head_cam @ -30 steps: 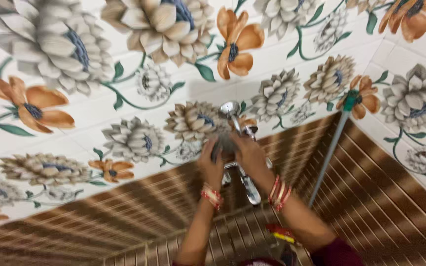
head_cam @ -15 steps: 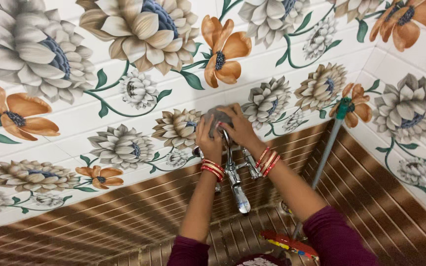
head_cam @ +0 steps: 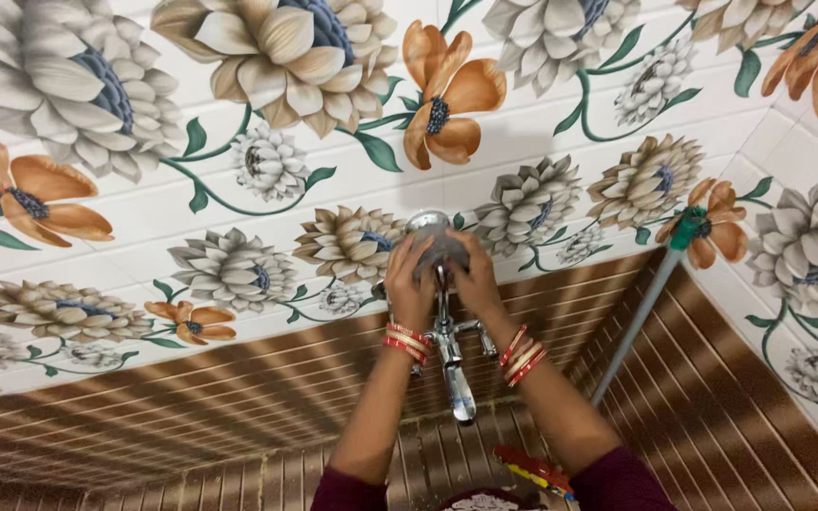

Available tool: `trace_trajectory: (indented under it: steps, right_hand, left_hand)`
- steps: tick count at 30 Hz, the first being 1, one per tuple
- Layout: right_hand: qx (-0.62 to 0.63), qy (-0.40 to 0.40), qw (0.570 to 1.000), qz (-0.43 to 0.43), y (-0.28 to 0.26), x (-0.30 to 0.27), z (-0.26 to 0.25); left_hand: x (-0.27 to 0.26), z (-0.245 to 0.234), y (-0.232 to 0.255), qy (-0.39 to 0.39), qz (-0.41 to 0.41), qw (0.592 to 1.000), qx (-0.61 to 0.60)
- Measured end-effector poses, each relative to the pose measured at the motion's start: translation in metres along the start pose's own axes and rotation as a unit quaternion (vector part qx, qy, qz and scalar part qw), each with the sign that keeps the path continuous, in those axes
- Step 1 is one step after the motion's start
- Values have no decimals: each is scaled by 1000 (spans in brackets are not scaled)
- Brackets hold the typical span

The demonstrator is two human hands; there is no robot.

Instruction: The person wipes a metal wall-mounted faucet assembly with a small cloth using both hands.

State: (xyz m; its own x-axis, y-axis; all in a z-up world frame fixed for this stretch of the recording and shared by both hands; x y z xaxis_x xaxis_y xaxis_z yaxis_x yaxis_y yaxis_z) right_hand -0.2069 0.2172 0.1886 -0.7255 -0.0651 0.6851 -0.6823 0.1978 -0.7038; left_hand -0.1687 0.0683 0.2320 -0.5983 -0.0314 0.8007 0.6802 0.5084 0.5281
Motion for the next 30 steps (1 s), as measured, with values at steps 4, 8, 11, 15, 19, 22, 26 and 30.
trace_trajectory:
  steps: [4,8,11,15,19,22,26,30]
  right_hand:
    - [-112,-31,991,-71,-26,-9,-2]
    - [-18,-18,997,-78,-6,-44,-2]
    - [-21,-11,997,-78,11,-70,3]
    - [-46,-12,996,-78,19,-88,7]
    - [-91,-20,996,-16,20,-114,12]
    - [-134,-40,989,43,24,-118,13]
    - [-149,-50,984,78,13,-118,10]
    - [-174,-100,974,101,-9,-117,8]
  left_hand:
    - [-28,-3,-8,43,-44,998,-13]
    - [-56,-1,1,52,-23,998,-27]
    - [-76,0,4,36,-16,999,-10]
    - [-94,-4,1,7,-17,1000,-8]
    - [-109,-3,-7,-4,-39,999,-20]
    - [-119,0,-7,-7,-44,999,16]
    - [-126,6,-11,-28,-72,997,15]
    - [-133,6,-13,-59,-95,993,40]
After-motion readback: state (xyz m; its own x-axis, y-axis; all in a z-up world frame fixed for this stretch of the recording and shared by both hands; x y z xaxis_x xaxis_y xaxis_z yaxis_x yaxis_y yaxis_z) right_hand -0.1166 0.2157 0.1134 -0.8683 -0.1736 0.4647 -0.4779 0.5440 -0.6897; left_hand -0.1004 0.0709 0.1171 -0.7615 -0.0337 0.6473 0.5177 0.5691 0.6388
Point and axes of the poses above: each hand's wrist, its own x-axis towards the middle knuckle, its own z-axis out of the palm, y = z × x, the point moved 7 cm from there along x, towards the middle knuckle, and after that the axes turned 5 degrees about -y, right-handed, at the moved point
